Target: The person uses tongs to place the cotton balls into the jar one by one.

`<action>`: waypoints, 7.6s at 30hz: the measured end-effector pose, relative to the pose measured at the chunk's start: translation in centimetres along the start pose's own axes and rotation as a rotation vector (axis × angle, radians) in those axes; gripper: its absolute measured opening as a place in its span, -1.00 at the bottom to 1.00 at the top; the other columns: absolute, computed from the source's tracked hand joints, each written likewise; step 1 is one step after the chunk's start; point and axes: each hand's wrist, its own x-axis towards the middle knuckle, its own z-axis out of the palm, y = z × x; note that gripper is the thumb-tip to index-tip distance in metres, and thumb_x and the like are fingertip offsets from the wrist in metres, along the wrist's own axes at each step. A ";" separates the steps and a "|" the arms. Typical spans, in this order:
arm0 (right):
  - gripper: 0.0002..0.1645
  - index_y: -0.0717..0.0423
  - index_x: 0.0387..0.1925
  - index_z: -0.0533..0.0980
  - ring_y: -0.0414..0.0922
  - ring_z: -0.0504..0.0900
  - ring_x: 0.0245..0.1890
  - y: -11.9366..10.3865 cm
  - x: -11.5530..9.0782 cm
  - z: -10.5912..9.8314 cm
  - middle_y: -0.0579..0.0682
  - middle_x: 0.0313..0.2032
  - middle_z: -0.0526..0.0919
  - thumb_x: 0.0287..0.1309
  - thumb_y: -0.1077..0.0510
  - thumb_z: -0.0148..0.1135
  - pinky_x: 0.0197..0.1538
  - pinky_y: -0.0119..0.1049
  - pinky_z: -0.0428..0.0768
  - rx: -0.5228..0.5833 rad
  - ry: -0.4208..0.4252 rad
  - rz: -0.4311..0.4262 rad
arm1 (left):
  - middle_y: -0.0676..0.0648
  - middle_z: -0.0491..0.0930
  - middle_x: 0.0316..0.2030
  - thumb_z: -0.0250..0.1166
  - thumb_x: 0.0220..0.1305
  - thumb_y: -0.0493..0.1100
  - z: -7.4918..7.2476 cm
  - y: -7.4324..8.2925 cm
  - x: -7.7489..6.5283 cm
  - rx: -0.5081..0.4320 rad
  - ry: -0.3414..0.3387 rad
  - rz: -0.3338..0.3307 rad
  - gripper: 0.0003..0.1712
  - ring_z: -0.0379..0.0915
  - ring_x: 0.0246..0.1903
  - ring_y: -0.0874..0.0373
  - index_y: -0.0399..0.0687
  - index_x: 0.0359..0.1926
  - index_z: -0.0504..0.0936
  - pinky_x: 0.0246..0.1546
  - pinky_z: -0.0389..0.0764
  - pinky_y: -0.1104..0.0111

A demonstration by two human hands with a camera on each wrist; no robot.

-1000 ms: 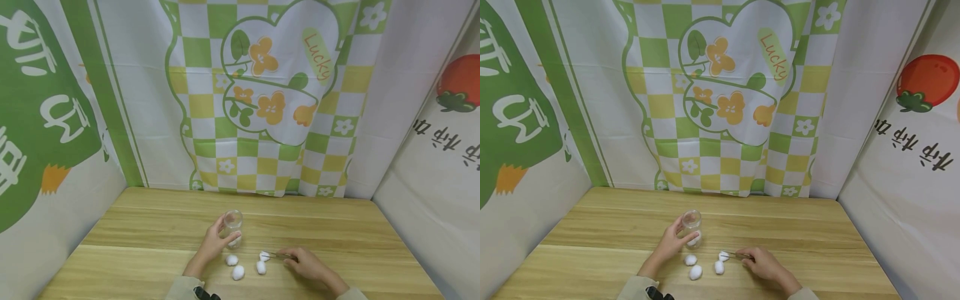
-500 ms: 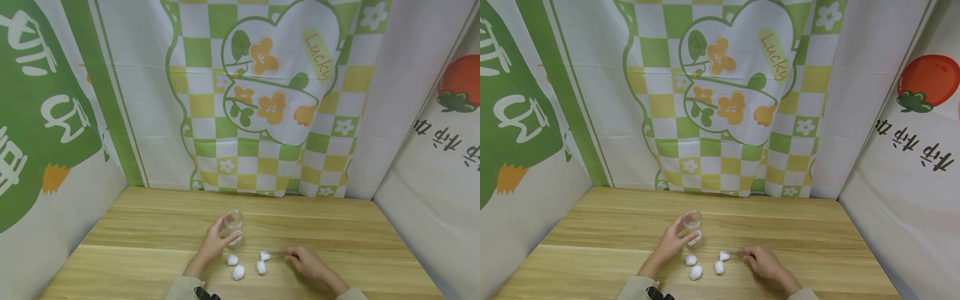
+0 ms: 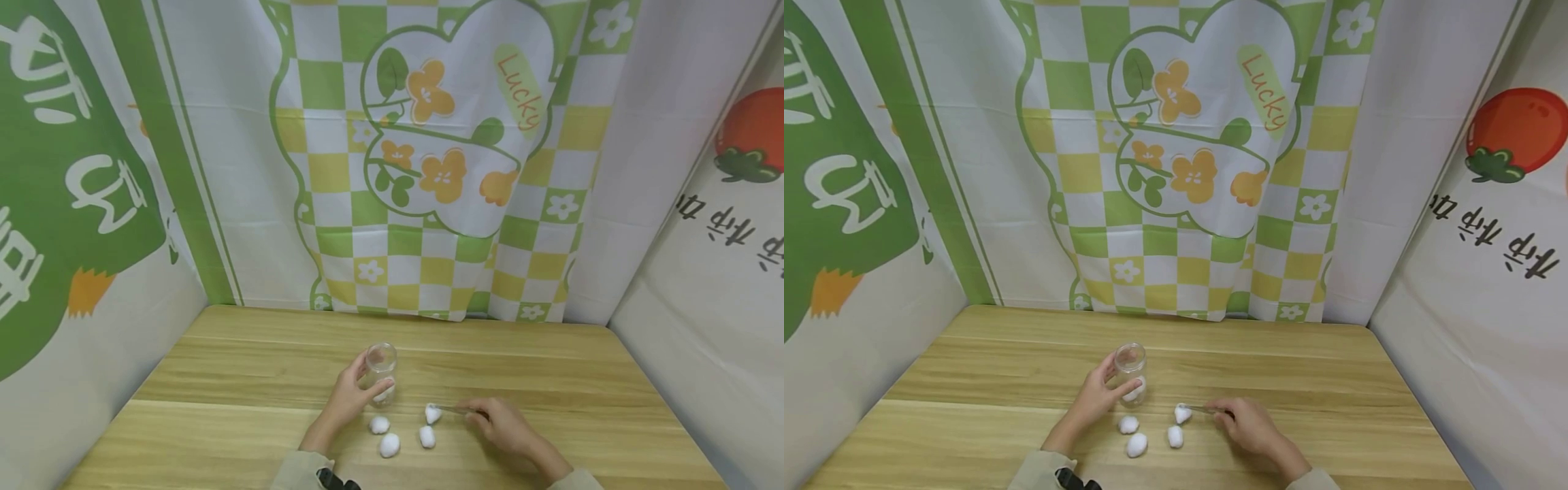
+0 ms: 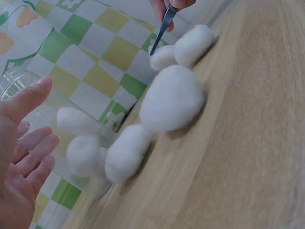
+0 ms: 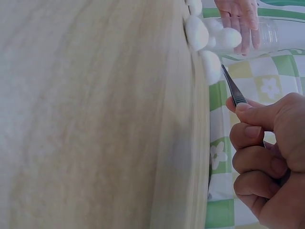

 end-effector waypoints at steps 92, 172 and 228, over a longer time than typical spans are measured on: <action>-0.70 0.08 0.00 0.63 -0.47 0.12 -0.73 -6.2 4.4 -4.8 -0.08 -0.70 0.47 0.26 0.24 0.17 -0.66 -0.58 0.18 0.020 0.222 -0.096 | -0.27 0.37 0.34 0.40 0.14 -0.05 -0.1 0.1 -0.1 -0.025 -0.003 -0.011 -0.09 0.27 0.36 -0.24 -0.19 0.42 0.18 0.40 0.31 -0.10; -0.64 0.15 0.08 0.57 -0.47 0.17 -0.68 -7.0 6.8 -2.1 -0.08 -0.65 0.45 0.25 0.25 0.18 -0.63 -0.60 0.26 0.087 0.145 -0.149 | -0.32 0.45 0.26 0.40 0.15 -0.14 0.3 0.2 -0.1 -0.042 0.013 0.016 -0.17 0.32 0.31 -0.26 -0.29 0.37 0.24 0.38 0.33 -0.13; -0.62 0.25 0.11 0.53 -0.50 0.16 -0.67 -3.3 2.0 -1.8 0.17 -0.23 0.71 0.29 0.21 0.14 -0.63 -0.60 0.31 0.165 -0.061 -0.143 | -0.32 0.41 0.30 0.39 0.16 -0.10 0.3 -0.2 0.0 -0.044 -0.007 0.002 -0.15 0.28 0.35 -0.27 -0.27 0.38 0.23 0.39 0.31 -0.12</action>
